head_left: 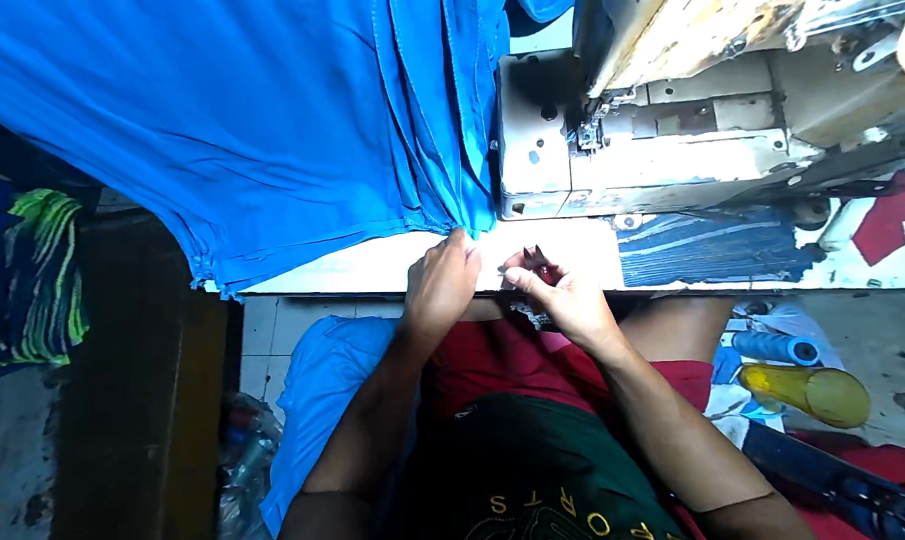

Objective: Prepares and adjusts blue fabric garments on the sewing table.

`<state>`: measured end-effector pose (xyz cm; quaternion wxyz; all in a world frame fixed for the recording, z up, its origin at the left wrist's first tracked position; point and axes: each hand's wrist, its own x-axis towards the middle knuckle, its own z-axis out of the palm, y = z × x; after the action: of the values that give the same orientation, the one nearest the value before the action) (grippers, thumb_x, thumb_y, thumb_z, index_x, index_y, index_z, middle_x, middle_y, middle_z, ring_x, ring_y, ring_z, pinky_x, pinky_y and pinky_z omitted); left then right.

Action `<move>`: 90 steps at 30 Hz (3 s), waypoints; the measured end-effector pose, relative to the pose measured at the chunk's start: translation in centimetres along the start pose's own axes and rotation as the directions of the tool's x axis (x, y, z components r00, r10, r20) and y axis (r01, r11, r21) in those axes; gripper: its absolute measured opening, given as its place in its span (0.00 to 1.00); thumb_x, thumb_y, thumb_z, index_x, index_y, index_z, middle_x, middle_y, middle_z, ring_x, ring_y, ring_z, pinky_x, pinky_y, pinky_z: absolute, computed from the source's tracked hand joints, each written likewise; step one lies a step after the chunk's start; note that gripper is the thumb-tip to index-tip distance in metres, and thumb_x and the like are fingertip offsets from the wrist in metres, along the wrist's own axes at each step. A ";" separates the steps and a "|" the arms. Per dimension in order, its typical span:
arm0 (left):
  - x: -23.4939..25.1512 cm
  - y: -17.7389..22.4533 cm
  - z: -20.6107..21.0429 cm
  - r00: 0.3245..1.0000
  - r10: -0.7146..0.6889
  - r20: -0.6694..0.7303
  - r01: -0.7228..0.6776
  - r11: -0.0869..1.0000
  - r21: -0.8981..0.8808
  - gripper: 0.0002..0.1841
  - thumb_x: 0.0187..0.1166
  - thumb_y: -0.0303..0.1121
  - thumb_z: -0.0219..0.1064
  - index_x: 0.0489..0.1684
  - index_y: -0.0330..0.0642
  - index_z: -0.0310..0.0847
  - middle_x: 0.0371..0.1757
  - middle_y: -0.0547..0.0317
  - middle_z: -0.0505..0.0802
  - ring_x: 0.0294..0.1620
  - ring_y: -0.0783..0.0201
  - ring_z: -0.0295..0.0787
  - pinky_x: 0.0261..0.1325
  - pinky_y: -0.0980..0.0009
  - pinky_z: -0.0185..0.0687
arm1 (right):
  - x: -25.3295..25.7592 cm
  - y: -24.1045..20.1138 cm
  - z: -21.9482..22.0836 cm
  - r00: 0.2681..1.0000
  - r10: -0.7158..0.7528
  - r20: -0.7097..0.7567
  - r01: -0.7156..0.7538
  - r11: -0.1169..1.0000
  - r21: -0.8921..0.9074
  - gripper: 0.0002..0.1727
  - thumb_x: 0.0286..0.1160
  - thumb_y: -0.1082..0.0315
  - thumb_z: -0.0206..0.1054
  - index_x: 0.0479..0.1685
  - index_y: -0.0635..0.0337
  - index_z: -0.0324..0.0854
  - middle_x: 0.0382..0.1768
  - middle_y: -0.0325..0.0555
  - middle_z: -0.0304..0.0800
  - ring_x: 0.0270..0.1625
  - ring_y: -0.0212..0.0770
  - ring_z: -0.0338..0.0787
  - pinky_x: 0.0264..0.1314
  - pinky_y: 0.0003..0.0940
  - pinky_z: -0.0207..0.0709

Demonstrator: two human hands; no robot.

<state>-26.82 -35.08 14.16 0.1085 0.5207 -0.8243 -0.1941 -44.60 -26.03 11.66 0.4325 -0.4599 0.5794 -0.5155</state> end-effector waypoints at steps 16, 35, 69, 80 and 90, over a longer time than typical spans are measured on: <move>-6.6 -4.2 -0.2 0.987 -0.058 -0.147 -0.014 0.894 -0.447 0.17 0.93 0.44 0.55 0.31 0.49 0.80 0.21 0.70 0.82 0.20 0.72 0.77 0.24 0.72 0.75 | 2.7 -1.3 8.5 0.952 0.208 0.223 -0.278 0.892 0.355 0.17 0.85 0.56 0.67 0.33 0.60 0.84 0.15 0.44 0.76 0.10 0.32 0.64 0.11 0.27 0.58; -1.6 -5.7 -3.1 0.961 -0.219 -0.171 0.165 0.945 -0.281 0.36 0.76 0.57 0.73 0.76 0.44 0.67 0.42 0.44 0.89 0.35 0.46 0.87 0.37 0.42 0.85 | 1.4 -1.0 8.3 0.970 0.212 0.120 -0.242 0.895 0.373 0.18 0.91 0.61 0.60 0.37 0.64 0.87 0.22 0.49 0.88 0.10 0.30 0.67 0.11 0.25 0.60; -2.4 -6.3 -2.2 0.886 0.289 0.364 0.290 0.269 -0.919 0.15 0.93 0.41 0.52 0.44 0.44 0.81 0.32 0.62 0.83 0.20 0.76 0.68 0.23 0.82 0.64 | 0.0 0.0 5.0 0.910 0.090 0.405 0.024 0.963 -0.268 0.19 0.88 0.49 0.60 0.38 0.51 0.87 0.25 0.33 0.87 0.28 0.29 0.85 0.35 0.32 0.80; -4.9 -6.2 0.4 0.988 0.018 0.153 0.117 0.562 -0.819 0.14 0.93 0.42 0.53 0.44 0.46 0.81 0.21 0.63 0.75 0.18 0.70 0.67 0.21 0.75 0.64 | 2.2 -2.5 1.5 0.911 -0.031 0.412 0.147 0.956 -0.255 0.24 0.94 0.56 0.47 0.42 0.50 0.92 0.23 0.33 0.85 0.24 0.32 0.82 0.27 0.33 0.77; -5.4 -6.0 1.0 0.993 -0.040 0.112 0.108 0.701 -0.705 0.16 0.93 0.46 0.54 0.44 0.47 0.83 0.20 0.62 0.80 0.18 0.66 0.73 0.22 0.70 0.72 | 3.4 -3.3 4.7 0.926 0.038 0.376 0.148 0.880 -0.451 0.17 0.91 0.55 0.56 0.33 0.50 0.83 0.17 0.37 0.77 0.16 0.36 0.76 0.16 0.37 0.69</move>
<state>-19.97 -32.30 10.81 0.2560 0.4624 -0.6687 -0.5229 -40.45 -30.44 14.40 0.3948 -0.6573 0.5805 -0.2741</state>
